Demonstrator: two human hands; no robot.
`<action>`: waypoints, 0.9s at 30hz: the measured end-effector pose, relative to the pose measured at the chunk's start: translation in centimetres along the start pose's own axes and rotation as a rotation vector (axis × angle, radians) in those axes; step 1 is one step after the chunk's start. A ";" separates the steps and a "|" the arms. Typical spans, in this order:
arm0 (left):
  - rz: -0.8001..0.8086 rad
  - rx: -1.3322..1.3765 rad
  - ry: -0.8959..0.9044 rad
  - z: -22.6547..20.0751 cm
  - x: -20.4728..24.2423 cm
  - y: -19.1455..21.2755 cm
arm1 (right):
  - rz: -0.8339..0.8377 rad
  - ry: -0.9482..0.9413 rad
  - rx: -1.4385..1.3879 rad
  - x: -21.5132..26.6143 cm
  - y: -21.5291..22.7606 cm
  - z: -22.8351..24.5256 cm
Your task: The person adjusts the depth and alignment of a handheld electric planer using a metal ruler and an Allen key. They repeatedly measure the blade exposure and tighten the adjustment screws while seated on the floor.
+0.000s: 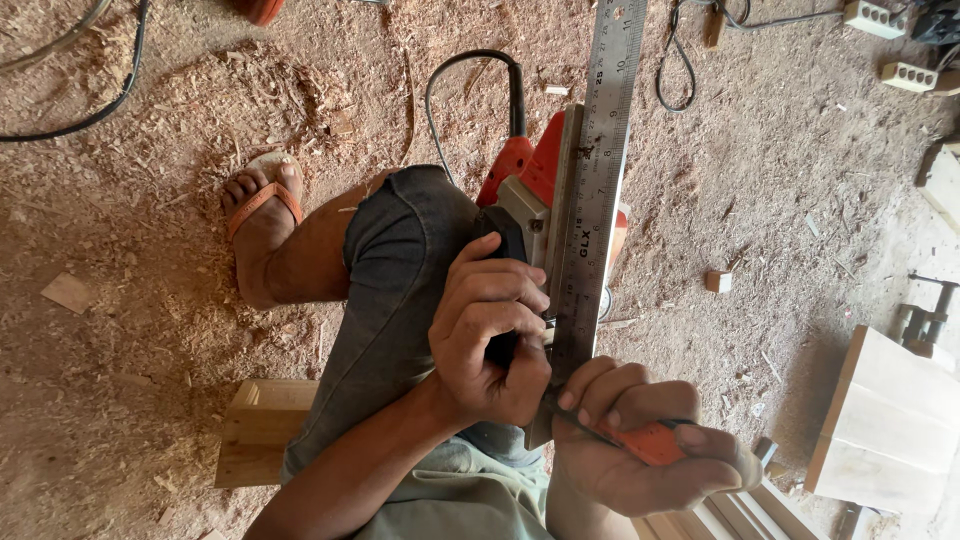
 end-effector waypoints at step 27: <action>0.074 -0.083 0.067 0.6 1.4 -0.1 | -0.226 0.452 0.585 -0.5 9.4 -1.7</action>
Point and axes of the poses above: each hand's wrist, its own x-axis away from the middle knuckle, its own y-axis out of the back of the hand, z = x × y, the point moved 7 cm from there along -x, towards the middle knuckle, and after that the axes turned 5 degrees about z, right-handed, at the moved point
